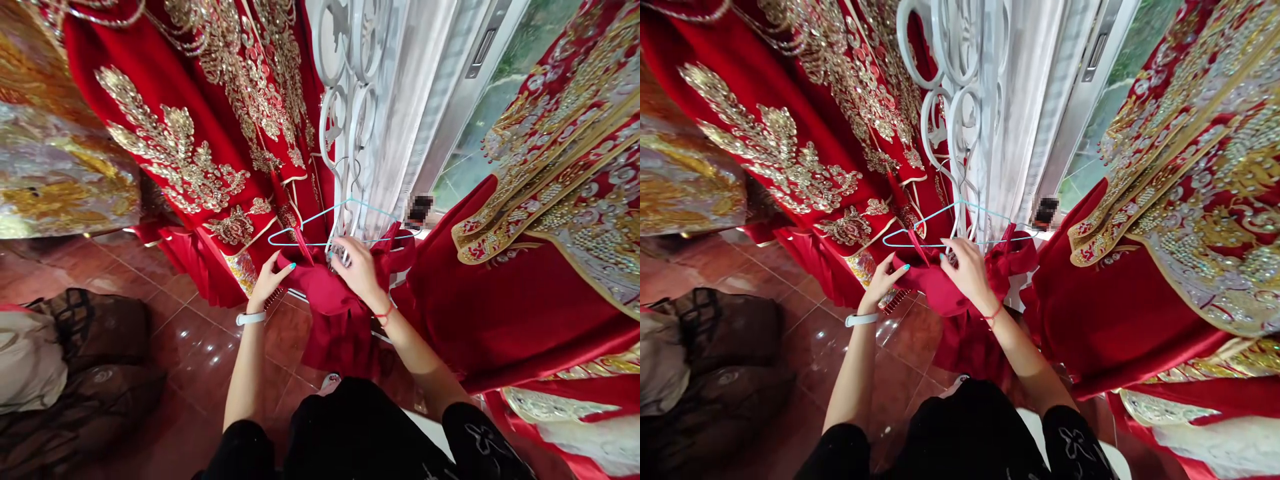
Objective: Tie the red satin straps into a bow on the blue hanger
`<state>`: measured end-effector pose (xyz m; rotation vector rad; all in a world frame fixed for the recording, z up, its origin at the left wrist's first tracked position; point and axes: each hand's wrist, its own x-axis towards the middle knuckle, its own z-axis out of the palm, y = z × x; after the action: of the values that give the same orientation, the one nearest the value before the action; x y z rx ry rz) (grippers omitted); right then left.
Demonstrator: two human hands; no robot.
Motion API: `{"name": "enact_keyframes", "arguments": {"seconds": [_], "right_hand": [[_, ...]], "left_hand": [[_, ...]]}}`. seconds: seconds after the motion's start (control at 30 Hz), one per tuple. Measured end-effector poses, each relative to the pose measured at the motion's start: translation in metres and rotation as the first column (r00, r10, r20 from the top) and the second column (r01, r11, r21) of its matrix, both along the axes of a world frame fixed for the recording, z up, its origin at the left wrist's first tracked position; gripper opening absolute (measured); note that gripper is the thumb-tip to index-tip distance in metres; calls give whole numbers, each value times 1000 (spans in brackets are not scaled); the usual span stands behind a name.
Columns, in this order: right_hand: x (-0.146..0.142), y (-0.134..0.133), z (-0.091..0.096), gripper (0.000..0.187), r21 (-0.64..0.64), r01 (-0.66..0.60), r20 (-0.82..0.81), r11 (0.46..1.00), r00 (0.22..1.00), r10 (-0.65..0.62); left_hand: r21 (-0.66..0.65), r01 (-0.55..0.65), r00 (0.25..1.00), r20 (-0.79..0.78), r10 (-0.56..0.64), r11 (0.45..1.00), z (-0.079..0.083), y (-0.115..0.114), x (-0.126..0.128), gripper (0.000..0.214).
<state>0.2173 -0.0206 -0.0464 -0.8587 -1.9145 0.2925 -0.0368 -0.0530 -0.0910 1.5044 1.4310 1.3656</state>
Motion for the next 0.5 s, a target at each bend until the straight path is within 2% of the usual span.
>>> {"name": "enact_keyframes", "arguments": {"seconds": [0.1, 0.2, 0.33, 0.5], "right_hand": [[-53, 19, 2, 44, -160, -157, 80, 975, 982, 171], [-77, 38, -4, 34, -319, -169, 130, 933, 967, 219], [-76, 43, -15, 17, -330, -132, 88, 935, 981, 170], [-67, 35, -26, 15, -302, -33, 129, 953, 989, 75]], "left_hand": [[46, -66, 995, 80, 62, 997, -1, -4, 10, 56], [73, -97, 983, 162, 84, 993, -3, -5, 10, 59], [5, -42, 977, 210, 40, 999, -6, -5, 4, 63], [70, -203, 960, 209, 185, 977, -3, -11, 4, 50]]}}
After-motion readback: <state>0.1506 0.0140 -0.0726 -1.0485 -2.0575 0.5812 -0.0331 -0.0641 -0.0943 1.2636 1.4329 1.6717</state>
